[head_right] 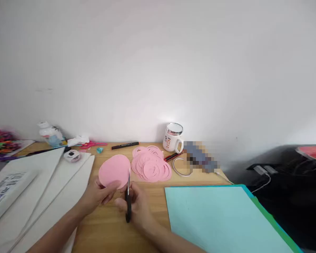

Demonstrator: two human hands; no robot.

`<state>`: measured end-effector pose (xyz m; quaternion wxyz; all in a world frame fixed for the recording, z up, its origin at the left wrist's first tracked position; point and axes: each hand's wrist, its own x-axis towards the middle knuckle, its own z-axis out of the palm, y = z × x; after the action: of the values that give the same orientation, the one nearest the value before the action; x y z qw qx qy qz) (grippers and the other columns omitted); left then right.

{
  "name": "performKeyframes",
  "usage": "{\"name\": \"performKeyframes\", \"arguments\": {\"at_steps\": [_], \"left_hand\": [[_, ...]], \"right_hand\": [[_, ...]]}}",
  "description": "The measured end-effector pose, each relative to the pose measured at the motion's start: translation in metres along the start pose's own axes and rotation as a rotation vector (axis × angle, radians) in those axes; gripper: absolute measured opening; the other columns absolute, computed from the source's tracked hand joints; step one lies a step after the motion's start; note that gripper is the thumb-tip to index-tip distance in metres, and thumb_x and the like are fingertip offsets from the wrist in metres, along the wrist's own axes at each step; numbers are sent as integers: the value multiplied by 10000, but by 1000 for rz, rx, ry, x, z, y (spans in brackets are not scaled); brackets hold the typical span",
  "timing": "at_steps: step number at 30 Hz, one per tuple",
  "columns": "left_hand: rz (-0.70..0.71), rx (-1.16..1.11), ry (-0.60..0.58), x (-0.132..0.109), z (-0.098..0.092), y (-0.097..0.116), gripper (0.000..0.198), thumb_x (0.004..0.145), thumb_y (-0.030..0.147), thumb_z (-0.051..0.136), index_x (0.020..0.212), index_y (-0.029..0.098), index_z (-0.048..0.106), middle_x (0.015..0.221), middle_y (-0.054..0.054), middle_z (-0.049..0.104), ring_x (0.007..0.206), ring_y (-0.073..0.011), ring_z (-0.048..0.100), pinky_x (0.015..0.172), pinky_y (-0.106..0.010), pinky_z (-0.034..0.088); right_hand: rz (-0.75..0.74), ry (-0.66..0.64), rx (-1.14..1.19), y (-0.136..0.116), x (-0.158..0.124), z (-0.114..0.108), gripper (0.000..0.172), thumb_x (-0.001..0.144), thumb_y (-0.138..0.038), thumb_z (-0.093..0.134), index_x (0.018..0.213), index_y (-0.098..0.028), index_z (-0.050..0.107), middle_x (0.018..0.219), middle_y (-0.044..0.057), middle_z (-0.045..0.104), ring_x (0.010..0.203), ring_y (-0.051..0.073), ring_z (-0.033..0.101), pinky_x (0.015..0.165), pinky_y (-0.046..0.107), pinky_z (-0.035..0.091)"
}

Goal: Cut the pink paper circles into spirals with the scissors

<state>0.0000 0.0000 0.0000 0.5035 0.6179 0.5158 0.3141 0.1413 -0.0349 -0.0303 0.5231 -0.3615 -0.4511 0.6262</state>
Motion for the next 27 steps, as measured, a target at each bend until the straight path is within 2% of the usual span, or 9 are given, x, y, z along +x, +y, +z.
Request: {"name": "performKeyframes", "arguments": {"at_steps": [6,9,12,15,20,27], "left_hand": [[37,-101,16,1,2,6,466,723,454,550,385,162,418,314,49,381,297,-47,329,350,-187,246],[42,-168,12,2,1,4,440,727,460,556,426,149,478,335,36,426,287,-66,382,328,-186,264],[6,-176,1,2,2,1,405,700,438,602,443,138,515,348,27,457,284,-73,404,318,-186,273],[-24,-135,33,1,2,0,401,680,410,631,418,145,485,335,42,433,276,-52,355,314,-181,246],[-26,-111,2,-1,2,3,419,674,388,636,383,160,438,309,57,386,281,-45,315,318,-184,227],[-23,-122,-21,0,1,2,399,690,392,619,411,157,458,321,62,384,290,-44,310,324,-183,220]], "right_hand": [[58,23,7,4,-2,-3,215,609,-227,653,688,-199,455,442,-97,469,358,62,397,356,166,309],[79,15,3,9,-3,-2,202,619,-221,641,692,-200,454,426,-91,489,348,68,408,356,168,302],[51,-20,5,12,-3,-1,220,647,-252,652,689,-203,442,430,-90,482,350,72,404,370,177,298],[-16,-47,4,12,-3,-2,286,646,-318,696,753,-196,461,519,-76,476,421,76,397,412,187,301],[-118,-62,-66,6,0,-6,347,643,-403,720,782,-182,491,616,-46,461,514,93,374,472,209,317],[-76,-44,-44,2,-1,-4,387,618,-436,729,754,-186,467,593,-55,456,489,81,346,451,198,290]]}}
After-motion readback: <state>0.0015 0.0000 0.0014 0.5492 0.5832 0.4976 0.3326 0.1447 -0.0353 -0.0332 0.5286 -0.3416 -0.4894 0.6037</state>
